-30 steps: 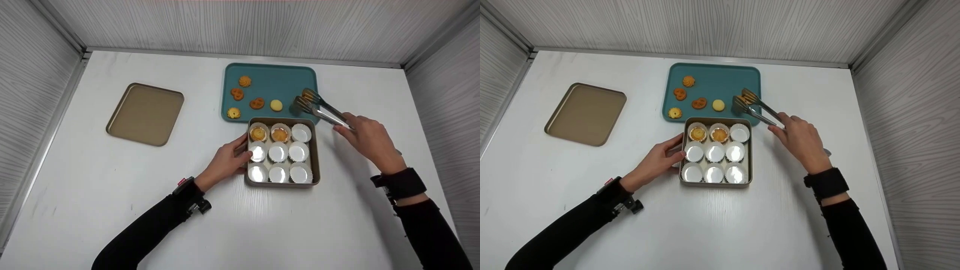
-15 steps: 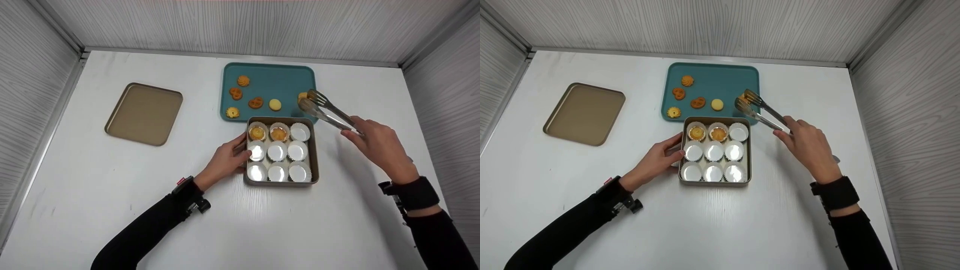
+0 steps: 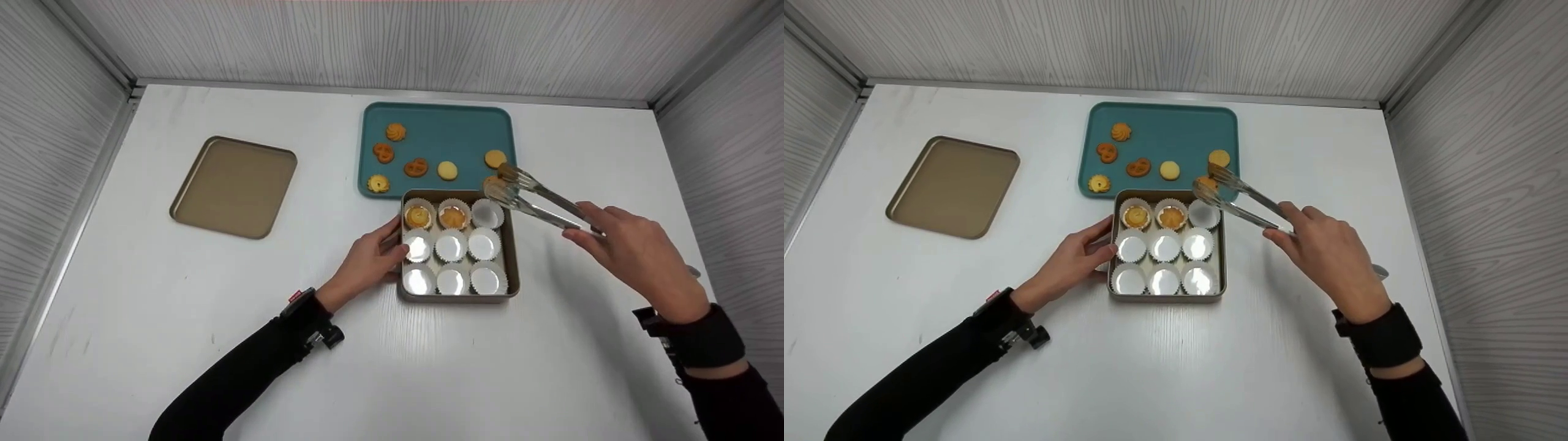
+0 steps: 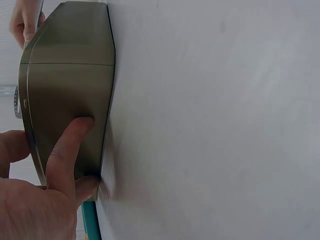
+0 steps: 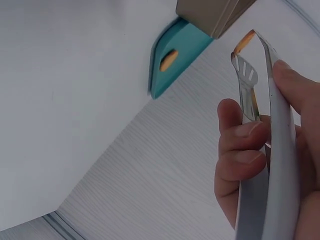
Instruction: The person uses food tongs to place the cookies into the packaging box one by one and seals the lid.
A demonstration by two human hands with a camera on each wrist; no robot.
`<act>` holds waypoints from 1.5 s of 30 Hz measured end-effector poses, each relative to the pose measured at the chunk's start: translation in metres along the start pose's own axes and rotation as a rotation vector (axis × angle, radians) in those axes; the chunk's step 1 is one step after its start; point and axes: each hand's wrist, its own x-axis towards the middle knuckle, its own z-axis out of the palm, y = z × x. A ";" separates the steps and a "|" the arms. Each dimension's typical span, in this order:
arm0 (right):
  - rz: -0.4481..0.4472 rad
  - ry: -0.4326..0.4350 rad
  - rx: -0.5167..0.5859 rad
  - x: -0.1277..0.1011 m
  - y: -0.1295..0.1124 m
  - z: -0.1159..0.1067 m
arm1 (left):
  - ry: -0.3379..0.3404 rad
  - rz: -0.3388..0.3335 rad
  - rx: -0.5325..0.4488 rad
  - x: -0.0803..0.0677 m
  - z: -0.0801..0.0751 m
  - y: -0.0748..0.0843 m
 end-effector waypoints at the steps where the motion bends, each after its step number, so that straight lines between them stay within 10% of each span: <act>1: -0.005 0.003 -0.004 -0.001 -0.002 -0.001 | 0.002 0.000 -0.001 0.000 0.000 0.000; 45: -0.173 -0.028 -0.310 0.009 -0.034 -0.007 | 0.033 -0.020 0.061 0.003 0.002 0.003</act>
